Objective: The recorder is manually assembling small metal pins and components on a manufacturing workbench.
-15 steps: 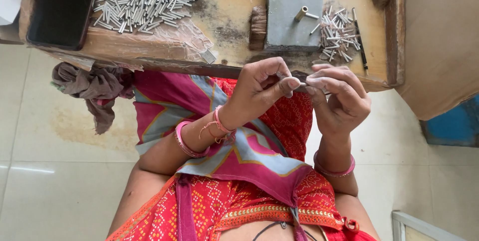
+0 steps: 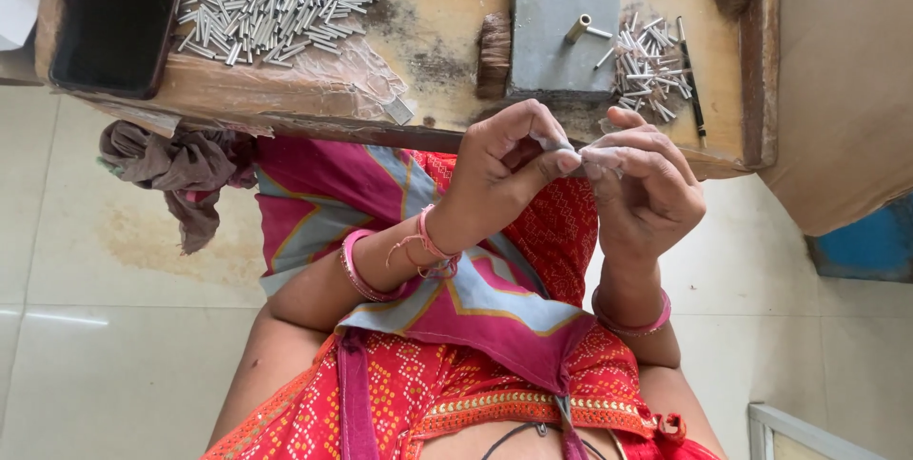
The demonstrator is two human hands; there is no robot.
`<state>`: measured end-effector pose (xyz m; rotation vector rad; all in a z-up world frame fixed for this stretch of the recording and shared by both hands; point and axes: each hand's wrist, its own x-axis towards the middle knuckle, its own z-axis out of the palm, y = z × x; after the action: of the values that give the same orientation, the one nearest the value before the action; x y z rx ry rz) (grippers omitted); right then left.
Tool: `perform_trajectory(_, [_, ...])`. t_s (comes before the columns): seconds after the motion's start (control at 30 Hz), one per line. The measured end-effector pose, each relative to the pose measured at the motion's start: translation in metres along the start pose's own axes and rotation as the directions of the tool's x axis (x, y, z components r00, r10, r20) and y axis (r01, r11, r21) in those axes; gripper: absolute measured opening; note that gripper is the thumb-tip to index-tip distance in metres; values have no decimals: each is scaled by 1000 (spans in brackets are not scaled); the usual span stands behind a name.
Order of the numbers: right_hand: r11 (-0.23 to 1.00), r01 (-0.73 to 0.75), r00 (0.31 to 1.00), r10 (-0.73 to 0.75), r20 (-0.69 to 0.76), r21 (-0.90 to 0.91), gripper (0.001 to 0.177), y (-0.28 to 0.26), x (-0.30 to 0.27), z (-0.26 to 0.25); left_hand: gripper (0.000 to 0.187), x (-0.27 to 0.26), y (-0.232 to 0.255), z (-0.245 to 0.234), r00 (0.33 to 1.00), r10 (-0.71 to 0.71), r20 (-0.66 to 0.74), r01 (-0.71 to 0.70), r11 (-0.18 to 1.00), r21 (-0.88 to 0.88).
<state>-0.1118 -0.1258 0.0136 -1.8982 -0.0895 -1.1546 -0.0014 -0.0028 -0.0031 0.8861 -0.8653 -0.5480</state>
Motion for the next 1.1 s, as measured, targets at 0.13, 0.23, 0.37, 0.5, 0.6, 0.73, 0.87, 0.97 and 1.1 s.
perform_trajectory(0.13, [998, 47, 988, -51, -147, -33, 9, 2, -6, 23, 11, 1, -18, -1, 990, -133, -50, 114, 953, -282])
perform_trajectory(0.23, [971, 125, 981, -152, -120, -205, 13, 0, -3, 31, 11, 6, -19, -4, 986, -157, -62, 125, 926, -356])
perform_trajectory(0.37, [969, 111, 989, -130, -75, -219, 16, 17, 6, 25, 14, 9, -31, -12, 987, -139, -83, 109, 949, -296])
perform_trajectory(0.5, [878, 214, 975, -220, 37, -428, 2, 61, 28, 1, 43, 25, -1, -33, 979, 195, -55, -103, 715, 692])
perform_trajectory(0.6, [792, 185, 970, -241, -20, -582, 10, 76, 41, -13, 87, 38, 1, -51, 976, 200, 92, -126, 162, 979])
perform_trajectory(0.73, [786, 96, 973, -203, -108, -611, 12, 98, 38, -13, 114, 46, -28, -71, 995, -44, 85, -91, -164, 982])
perform_trajectory(0.87, [833, 107, 981, -178, -79, -543, 1, 100, 31, 6, 103, 47, -34, -77, 999, 36, 16, -19, 72, 997])
perform_trajectory(0.97, [933, -31, 999, 14, -49, -359, 3, 78, 29, 27, 95, 41, -29, -77, 980, 48, -195, 132, 576, 806])
perform_trajectory(1.1, [858, 240, 957, -131, 258, -454, 10, 50, 43, 46, 86, 34, -28, -66, 954, 4, -299, 150, 858, 491])
